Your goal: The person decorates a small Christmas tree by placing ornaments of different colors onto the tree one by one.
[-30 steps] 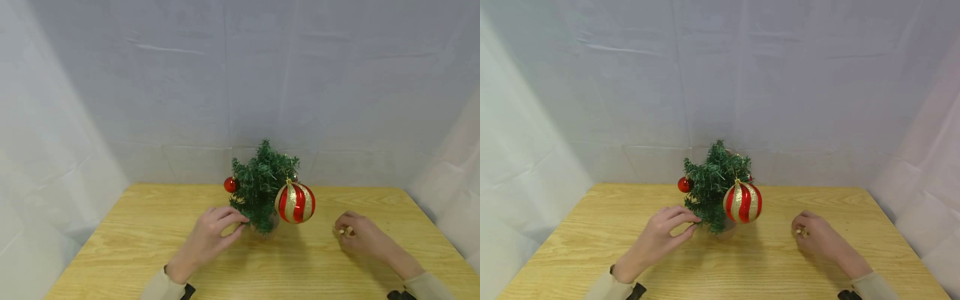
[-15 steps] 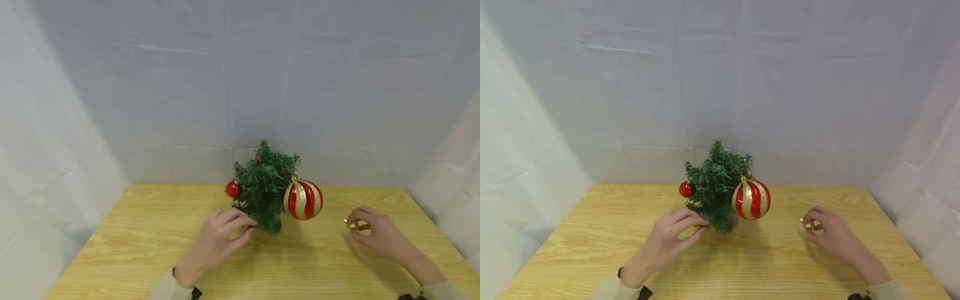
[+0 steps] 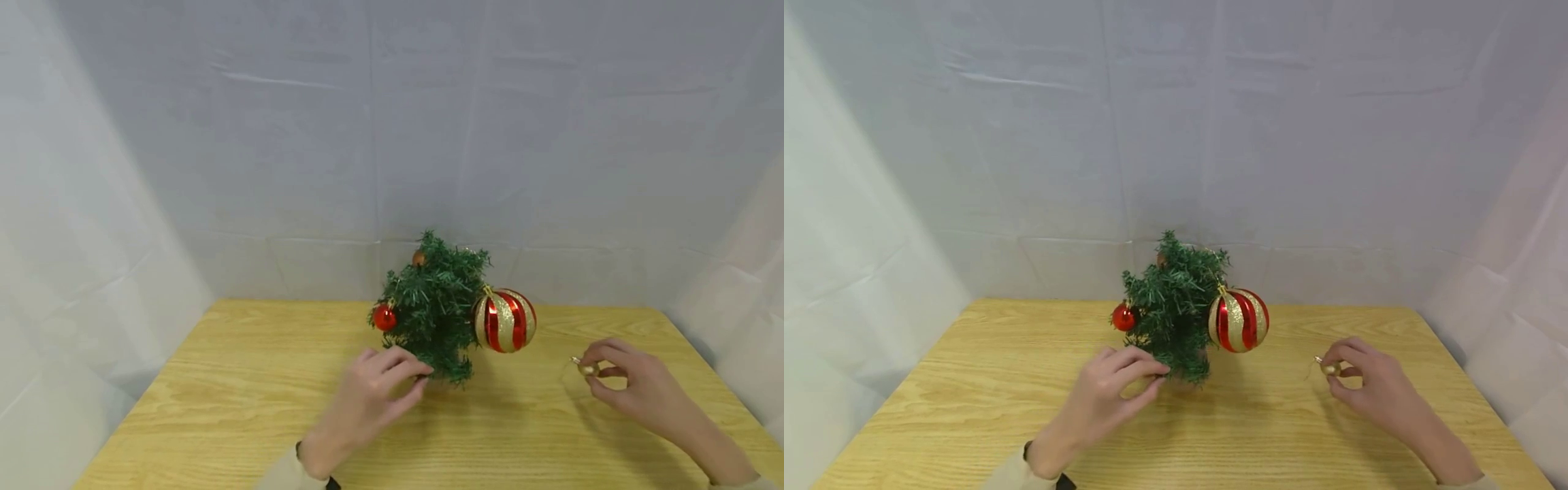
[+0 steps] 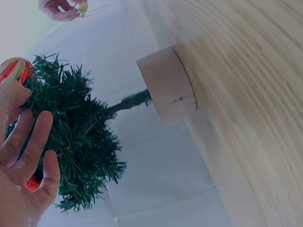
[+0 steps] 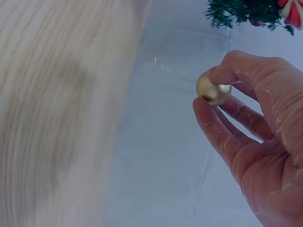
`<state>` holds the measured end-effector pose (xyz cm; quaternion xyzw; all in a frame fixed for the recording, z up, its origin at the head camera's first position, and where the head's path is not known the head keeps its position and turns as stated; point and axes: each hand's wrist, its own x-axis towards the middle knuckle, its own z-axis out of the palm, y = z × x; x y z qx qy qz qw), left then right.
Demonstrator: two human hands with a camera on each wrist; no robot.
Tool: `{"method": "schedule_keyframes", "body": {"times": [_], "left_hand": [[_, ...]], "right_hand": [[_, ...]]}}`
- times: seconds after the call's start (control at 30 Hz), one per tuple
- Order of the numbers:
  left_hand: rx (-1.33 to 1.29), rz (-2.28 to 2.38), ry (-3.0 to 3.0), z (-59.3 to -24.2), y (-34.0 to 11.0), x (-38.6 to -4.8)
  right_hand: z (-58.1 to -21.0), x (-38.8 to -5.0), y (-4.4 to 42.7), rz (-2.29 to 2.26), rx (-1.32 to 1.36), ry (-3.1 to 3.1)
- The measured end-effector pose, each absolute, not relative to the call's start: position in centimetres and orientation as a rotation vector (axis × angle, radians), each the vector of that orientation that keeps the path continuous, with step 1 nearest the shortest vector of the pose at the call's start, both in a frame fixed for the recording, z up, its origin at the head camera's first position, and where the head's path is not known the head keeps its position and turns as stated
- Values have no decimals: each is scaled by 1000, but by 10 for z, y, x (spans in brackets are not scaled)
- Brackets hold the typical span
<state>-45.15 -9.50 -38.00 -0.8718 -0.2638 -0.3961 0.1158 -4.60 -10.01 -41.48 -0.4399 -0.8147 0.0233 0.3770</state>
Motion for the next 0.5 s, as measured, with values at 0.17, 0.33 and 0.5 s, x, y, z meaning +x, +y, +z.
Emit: {"method": "schedule_keyframes", "body": {"times": [0.17,0.33,0.5], "left_hand": [[-2584,-1213,-698,-382,-86,-452],[-2634,-1233,-652,-383,-79,-453],[-2643,-1252,-535,-384,-73,-455]], "right_hand": [[-404,-55,-121,24,-1189,-2043],[-396,-68,-141,13,-1181,-1982],[-387,-85,-159,6,-1137,-1941]]}}
